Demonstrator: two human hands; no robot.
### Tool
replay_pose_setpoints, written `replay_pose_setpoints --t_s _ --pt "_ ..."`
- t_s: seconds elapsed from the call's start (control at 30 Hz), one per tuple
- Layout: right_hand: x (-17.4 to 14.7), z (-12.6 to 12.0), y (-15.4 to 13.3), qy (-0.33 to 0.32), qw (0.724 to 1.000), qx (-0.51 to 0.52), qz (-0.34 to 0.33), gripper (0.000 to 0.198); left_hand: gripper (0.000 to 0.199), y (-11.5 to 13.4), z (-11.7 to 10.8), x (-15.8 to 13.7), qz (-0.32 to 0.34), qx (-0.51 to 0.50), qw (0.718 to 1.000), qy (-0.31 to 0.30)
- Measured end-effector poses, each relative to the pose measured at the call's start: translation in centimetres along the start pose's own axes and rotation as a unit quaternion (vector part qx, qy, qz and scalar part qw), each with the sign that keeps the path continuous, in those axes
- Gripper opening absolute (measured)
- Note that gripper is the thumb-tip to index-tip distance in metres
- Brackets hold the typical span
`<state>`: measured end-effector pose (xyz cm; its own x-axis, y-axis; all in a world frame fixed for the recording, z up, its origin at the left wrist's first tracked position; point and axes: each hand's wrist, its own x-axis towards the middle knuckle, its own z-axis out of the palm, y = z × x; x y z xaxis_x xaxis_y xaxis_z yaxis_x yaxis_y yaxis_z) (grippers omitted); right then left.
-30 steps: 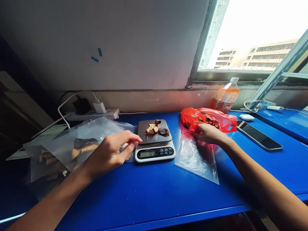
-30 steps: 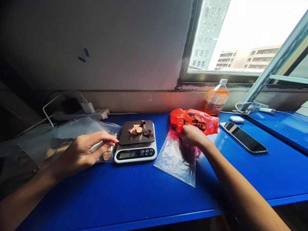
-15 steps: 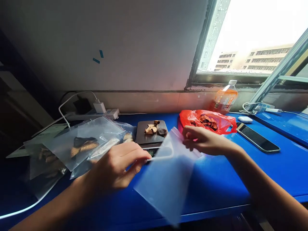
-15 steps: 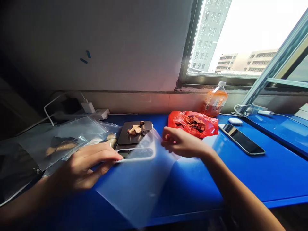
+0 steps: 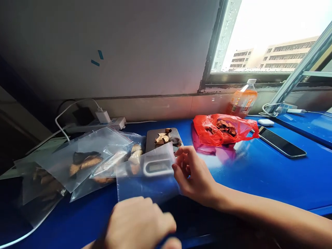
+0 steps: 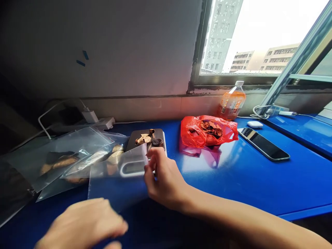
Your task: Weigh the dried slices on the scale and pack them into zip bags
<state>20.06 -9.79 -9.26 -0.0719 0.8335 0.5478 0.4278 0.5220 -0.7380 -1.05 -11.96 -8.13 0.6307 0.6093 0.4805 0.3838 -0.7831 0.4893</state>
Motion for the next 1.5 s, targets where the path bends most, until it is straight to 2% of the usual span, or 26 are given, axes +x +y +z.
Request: replay_pose_setpoints --t_s 0.03,0.07,0.13,0.2,0.27,0.4,0.53,0.83,0.97,1.37,1.5 --pt "0.0 0.4 0.1 -0.004 1.000 0.030 -0.008 0.028 0.032 -0.1 0.5 1.2 0.006 -0.015 1.000 0.003" --pt "0.0 0.9 0.1 -0.009 0.998 0.059 -0.016 0.028 0.029 -0.3 0.8 2.6 -0.021 -0.024 0.999 0.001" --pt "0.1 1.6 0.0 -0.025 0.994 0.103 -0.024 0.027 0.034 -0.7 0.6 4.9 -0.117 -0.067 0.990 -0.042" --pt "0.1 1.9 -0.2 -0.054 0.990 0.125 -0.029 0.025 0.041 -1.3 0.1 6.1 -0.176 -0.121 0.974 -0.077" --pt "0.1 1.7 -0.6 -0.094 0.986 0.131 -0.033 0.023 0.043 -1.8 -0.2 6.1 -0.192 -0.158 0.963 -0.099" --pt "-0.1 0.8 -1.2 -0.135 0.981 0.138 -0.023 0.022 0.041 -2.4 -0.2 5.1 -0.192 -0.175 0.957 -0.130" --pt "-0.3 0.2 -1.6 -0.161 0.978 0.131 0.000 0.019 0.040 -2.4 0.0 5.0 -0.190 -0.173 0.958 -0.126" --pt "-0.5 0.6 -1.2 -0.127 0.981 0.145 0.004 0.021 0.035 -2.4 -0.2 5.4 -0.163 -0.180 0.961 -0.132" --pt "-0.6 0.8 -1.1 -0.122 0.978 0.167 0.013 0.023 0.036 -2.5 -0.1 5.3 -0.176 -0.188 0.957 -0.136" --pt "-0.2 0.4 -1.1 -0.171 0.964 0.201 0.028 0.027 0.032 -2.7 -0.2 5.0 -0.180 -0.179 0.956 -0.150" --pt "-0.2 0.3 -1.2 -0.174 0.969 0.170 0.034 0.024 0.032 -2.6 -0.2 5.3 -0.164 -0.156 0.962 -0.154"
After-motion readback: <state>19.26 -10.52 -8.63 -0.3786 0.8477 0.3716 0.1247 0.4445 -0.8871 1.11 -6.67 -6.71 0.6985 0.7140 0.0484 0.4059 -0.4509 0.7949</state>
